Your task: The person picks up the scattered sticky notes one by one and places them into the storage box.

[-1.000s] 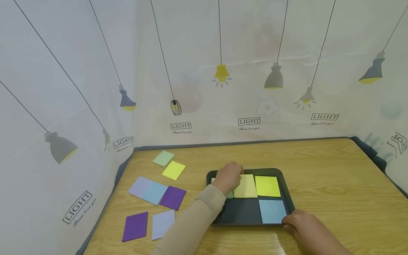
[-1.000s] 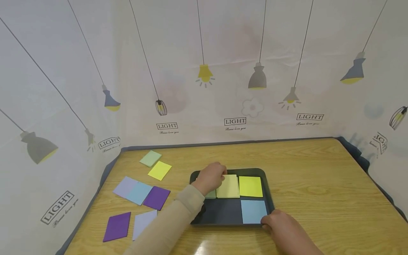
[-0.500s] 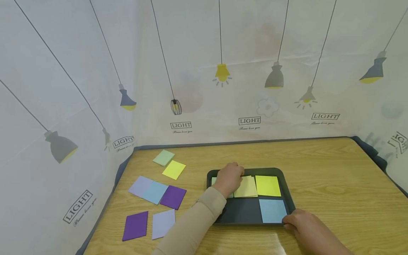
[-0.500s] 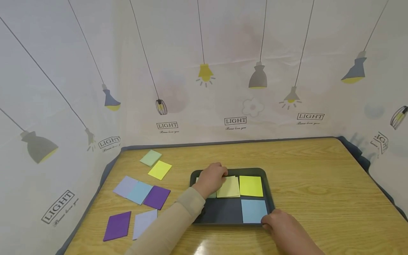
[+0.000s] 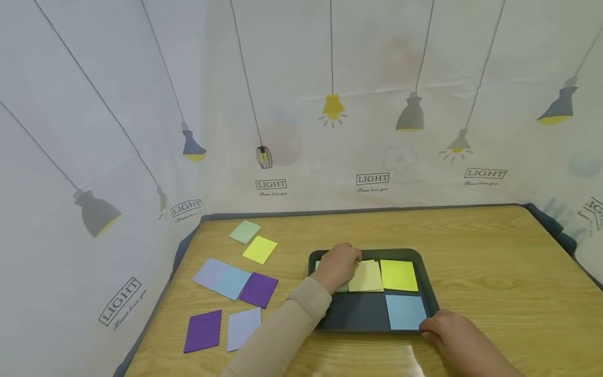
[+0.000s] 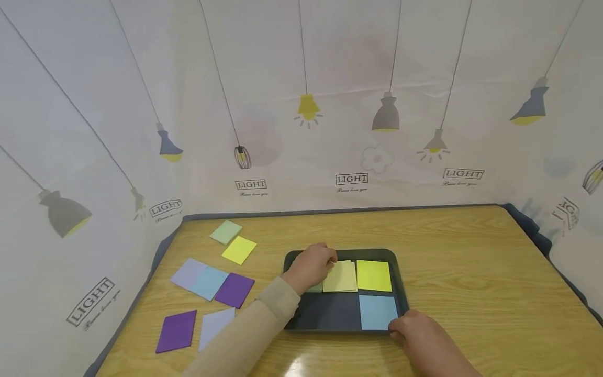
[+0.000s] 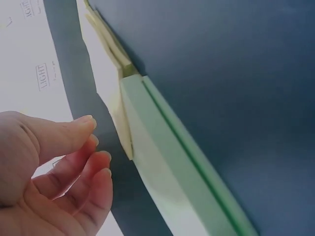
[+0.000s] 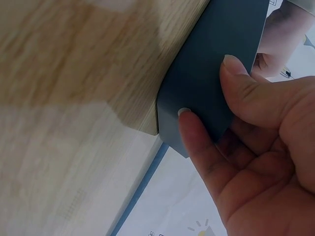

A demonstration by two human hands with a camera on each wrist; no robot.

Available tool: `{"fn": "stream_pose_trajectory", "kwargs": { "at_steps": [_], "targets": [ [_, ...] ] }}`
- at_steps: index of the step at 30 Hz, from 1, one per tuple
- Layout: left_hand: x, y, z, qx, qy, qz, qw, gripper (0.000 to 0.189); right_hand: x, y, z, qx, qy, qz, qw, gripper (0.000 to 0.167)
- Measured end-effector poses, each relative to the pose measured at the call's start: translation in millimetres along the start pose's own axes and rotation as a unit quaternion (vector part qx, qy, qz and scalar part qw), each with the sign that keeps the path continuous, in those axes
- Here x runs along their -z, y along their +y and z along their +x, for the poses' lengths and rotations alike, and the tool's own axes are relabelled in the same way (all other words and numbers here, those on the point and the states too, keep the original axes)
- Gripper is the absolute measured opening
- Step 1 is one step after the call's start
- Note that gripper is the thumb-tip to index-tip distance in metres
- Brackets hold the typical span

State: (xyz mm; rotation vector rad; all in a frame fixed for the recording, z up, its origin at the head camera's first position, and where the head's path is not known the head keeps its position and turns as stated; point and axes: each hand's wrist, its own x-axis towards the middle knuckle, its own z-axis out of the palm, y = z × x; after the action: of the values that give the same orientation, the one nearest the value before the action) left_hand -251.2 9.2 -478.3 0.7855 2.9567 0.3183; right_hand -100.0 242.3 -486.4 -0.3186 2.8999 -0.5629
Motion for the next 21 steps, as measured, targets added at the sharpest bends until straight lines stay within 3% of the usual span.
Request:
{"fn": "stream_pose_trajectory", "kwargs": {
  "at_steps": [10,15,21],
  "targets": [
    [14.0,-6.3,-12.0,0.005,-0.010,-0.074,0.9972,0.019,0,0,1.2,-0.005,-0.009,-0.002,0.9999,0.014],
    [20.6,-13.3,-22.7,-0.004,0.018,-0.097,0.9951,0.016,0,-2,3.2,-0.016,-0.019,-0.004,0.9997,0.015],
    [31.7,-23.2,-30.4,-0.015,0.064,-0.094,0.9934,0.014,0,-1,2.9,-0.012,-0.017,-0.011,0.9997,0.016]
  ]
}}
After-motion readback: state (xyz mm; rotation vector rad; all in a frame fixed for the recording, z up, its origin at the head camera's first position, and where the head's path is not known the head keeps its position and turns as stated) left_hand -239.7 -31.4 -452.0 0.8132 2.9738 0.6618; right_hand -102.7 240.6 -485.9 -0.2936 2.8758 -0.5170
